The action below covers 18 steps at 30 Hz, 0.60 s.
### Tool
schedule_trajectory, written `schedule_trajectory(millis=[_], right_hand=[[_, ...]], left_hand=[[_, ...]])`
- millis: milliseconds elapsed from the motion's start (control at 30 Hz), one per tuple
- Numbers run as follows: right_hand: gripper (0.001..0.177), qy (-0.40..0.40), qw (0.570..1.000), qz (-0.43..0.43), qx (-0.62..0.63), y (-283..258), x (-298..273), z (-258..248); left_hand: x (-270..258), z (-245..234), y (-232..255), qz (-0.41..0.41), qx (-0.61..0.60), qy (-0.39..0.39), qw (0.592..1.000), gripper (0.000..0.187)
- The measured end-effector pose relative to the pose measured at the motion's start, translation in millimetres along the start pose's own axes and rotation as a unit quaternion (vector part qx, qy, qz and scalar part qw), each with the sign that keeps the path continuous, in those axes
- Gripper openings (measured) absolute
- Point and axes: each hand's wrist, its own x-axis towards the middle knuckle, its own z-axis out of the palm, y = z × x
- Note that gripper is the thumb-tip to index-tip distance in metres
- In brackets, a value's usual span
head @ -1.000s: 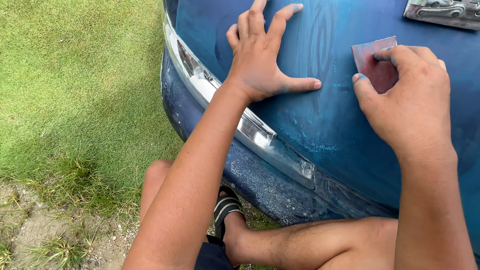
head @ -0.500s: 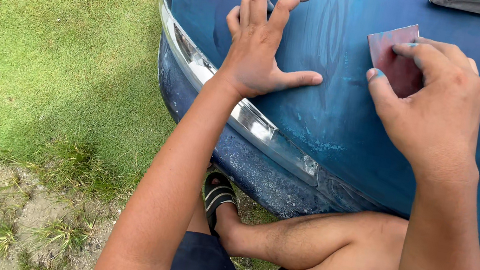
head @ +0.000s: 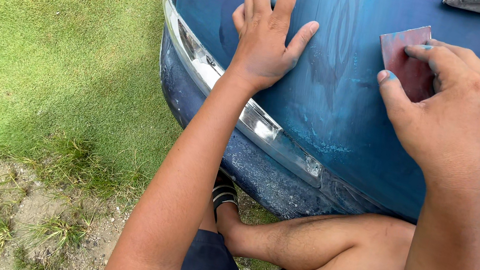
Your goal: The person sands a section of a blue car's hood using a small sanding block held in the right hand. The person sits on the ground in front of the vehicle, rubbing the sandpaper back and forth over the paint surface.
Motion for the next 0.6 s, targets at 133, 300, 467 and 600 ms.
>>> schedule_trajectory(millis=[133, 300, 467, 600], right_hand=[[0.034, 0.000, 1.000, -0.003, -0.010, 0, -1, 1], [0.034, -0.005, 1.000, -0.006, -0.021, 0, -1, 2], [0.035, -0.006, 1.000, 0.000, -0.027, -2, 0, 2], [0.035, 0.003, 1.000, -0.001, -0.029, -1, -1, 1]], left_hand=[[-2, 1, -3, -0.002, -0.010, 0.001, 1.000, 0.055], [-7, -4, -6, 0.078, 0.104, -0.034, 0.991, 0.130], [1, 8, -2, 0.016, 0.050, 0.008, 0.999, 0.089], [5, 32, -8, -0.027, 0.056, 0.088, 0.994, 0.057]])
